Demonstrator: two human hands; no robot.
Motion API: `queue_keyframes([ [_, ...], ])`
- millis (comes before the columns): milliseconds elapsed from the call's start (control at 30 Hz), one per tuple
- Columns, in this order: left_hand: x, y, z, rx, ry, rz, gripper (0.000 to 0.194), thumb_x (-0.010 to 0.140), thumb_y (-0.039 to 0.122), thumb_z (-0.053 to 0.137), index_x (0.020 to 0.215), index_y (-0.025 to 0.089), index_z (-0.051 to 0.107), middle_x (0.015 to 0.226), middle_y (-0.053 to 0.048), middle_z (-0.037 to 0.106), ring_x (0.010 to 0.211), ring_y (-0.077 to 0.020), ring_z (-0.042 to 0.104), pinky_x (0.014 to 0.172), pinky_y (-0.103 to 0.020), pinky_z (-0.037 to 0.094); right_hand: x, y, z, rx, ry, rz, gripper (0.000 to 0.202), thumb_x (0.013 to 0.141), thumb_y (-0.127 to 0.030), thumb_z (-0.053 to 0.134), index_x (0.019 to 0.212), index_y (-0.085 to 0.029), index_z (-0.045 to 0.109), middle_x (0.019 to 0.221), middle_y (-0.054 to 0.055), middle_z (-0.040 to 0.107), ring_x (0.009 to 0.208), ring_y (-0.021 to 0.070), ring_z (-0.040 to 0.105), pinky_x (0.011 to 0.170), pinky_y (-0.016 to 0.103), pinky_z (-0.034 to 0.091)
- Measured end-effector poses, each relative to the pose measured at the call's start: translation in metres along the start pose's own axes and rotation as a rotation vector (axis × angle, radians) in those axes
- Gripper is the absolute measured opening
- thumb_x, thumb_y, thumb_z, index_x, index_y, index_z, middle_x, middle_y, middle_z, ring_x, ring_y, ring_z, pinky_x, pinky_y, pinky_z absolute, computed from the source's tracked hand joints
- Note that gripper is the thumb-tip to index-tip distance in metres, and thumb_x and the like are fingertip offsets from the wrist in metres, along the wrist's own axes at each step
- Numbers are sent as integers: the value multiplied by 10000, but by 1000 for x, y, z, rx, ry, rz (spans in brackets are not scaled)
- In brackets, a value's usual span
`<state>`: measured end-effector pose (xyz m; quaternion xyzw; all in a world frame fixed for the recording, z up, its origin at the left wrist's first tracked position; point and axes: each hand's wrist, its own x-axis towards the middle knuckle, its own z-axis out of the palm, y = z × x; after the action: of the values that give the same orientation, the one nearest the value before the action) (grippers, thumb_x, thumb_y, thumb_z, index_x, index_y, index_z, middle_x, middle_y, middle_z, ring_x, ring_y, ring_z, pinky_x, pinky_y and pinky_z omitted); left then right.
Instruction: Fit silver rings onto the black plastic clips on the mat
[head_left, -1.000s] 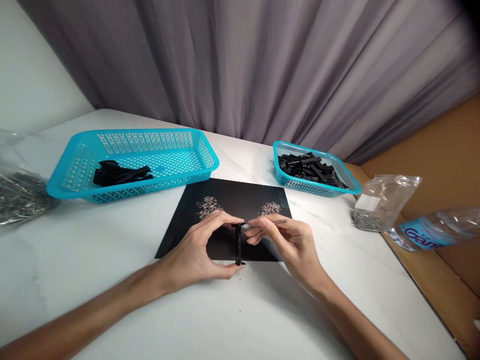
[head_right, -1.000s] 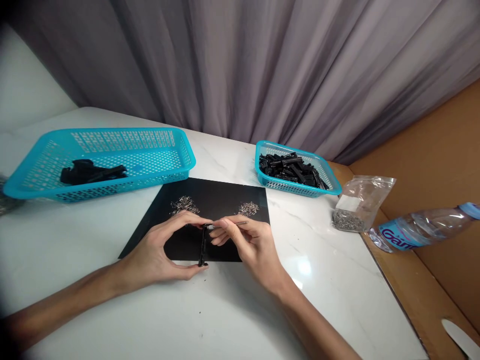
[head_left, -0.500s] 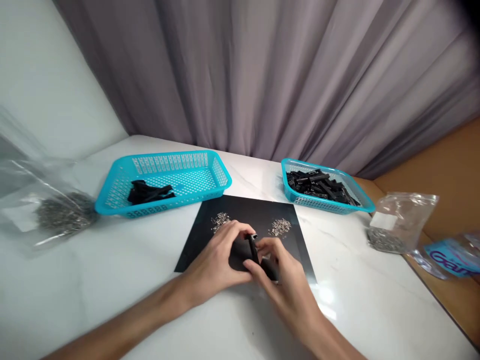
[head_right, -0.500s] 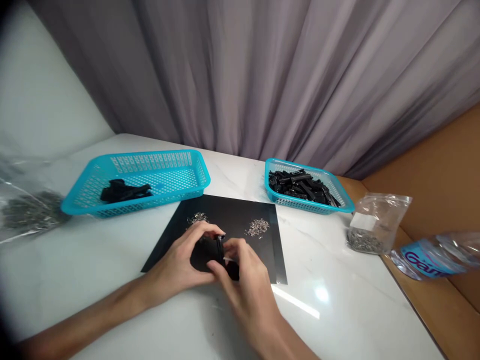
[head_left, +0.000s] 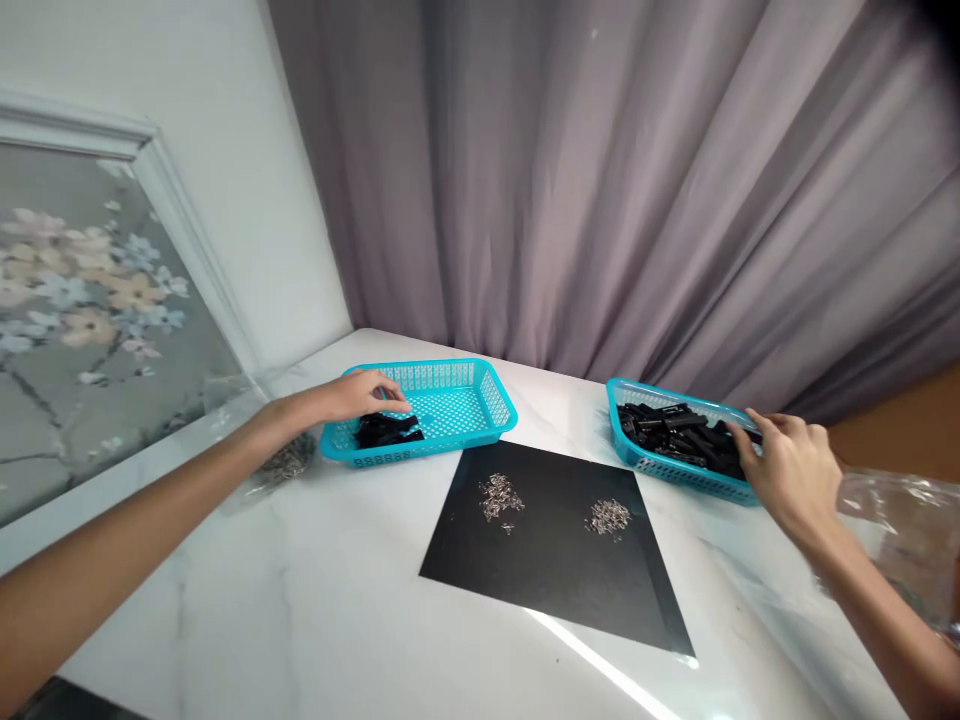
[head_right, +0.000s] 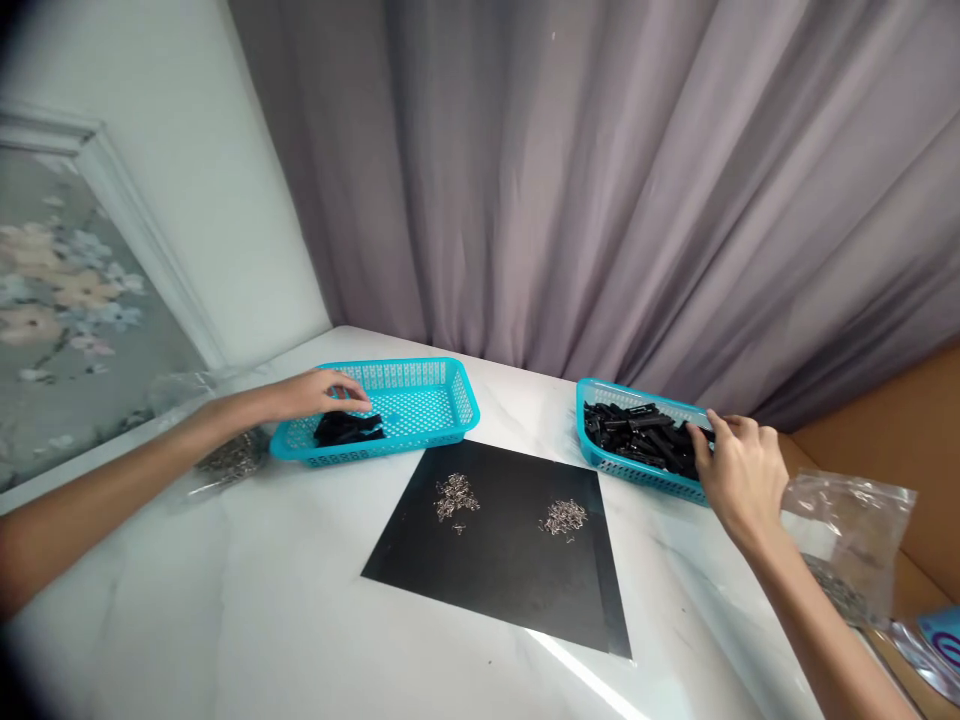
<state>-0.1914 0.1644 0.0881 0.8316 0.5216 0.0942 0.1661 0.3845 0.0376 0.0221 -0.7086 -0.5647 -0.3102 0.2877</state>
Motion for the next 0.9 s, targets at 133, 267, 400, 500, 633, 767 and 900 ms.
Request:
queue_keyframes([
  [133,10,5,23,-36,-12,15,352,684,565,774,802,235,810,940,-65,791,918,-272,684,754,-280,457,-25,-56,-29,309,74,-151,341,1017,-390,513,1075,-154,752,1029,255,648,939,370,579,746,517,441],
  [267,17,4,30,-93,23,22,363,691,561,772,758,205,791,848,-59,780,807,-237,669,707,-272,440,-71,-139,-53,516,-180,-421,202,1019,-323,538,1109,-269,711,1042,109,673,924,257,644,796,398,570],
  [400,11,-2,22,-167,108,27,402,730,564,775,740,163,747,781,-33,753,751,-192,640,721,-265,450,-106,-199,-63,727,-490,-534,306,1041,-204,461,1284,-200,646,1151,125,649,946,232,643,779,381,601],
  [500,-3,-2,15,-248,233,12,409,835,536,726,819,128,702,799,-21,746,771,-158,635,785,-257,468,-116,-214,-62,646,-518,-597,347,1046,-207,443,1343,-178,621,1160,145,647,943,262,627,781,437,596],
  [633,-23,7,6,-376,451,-16,303,959,418,647,934,117,621,859,-10,747,843,-129,653,855,-256,482,-119,-215,-55,625,-475,-602,291,1042,-228,481,1274,-177,649,1139,137,668,906,257,633,753,411,577],
  [767,-37,29,-2,-479,670,2,225,968,330,663,941,153,527,794,34,681,771,-102,651,793,-247,527,-112,-216,-52,746,-457,-478,199,1035,-170,490,969,-207,674,964,70,703,828,211,651,734,350,540],
  [900,-50,79,11,-642,691,79,247,929,316,711,1057,196,537,709,42,637,628,-110,637,529,-192,518,-104,-208,-56,836,-558,-333,176,1029,-187,496,961,-230,653,949,40,700,801,183,646,691,300,511],
])
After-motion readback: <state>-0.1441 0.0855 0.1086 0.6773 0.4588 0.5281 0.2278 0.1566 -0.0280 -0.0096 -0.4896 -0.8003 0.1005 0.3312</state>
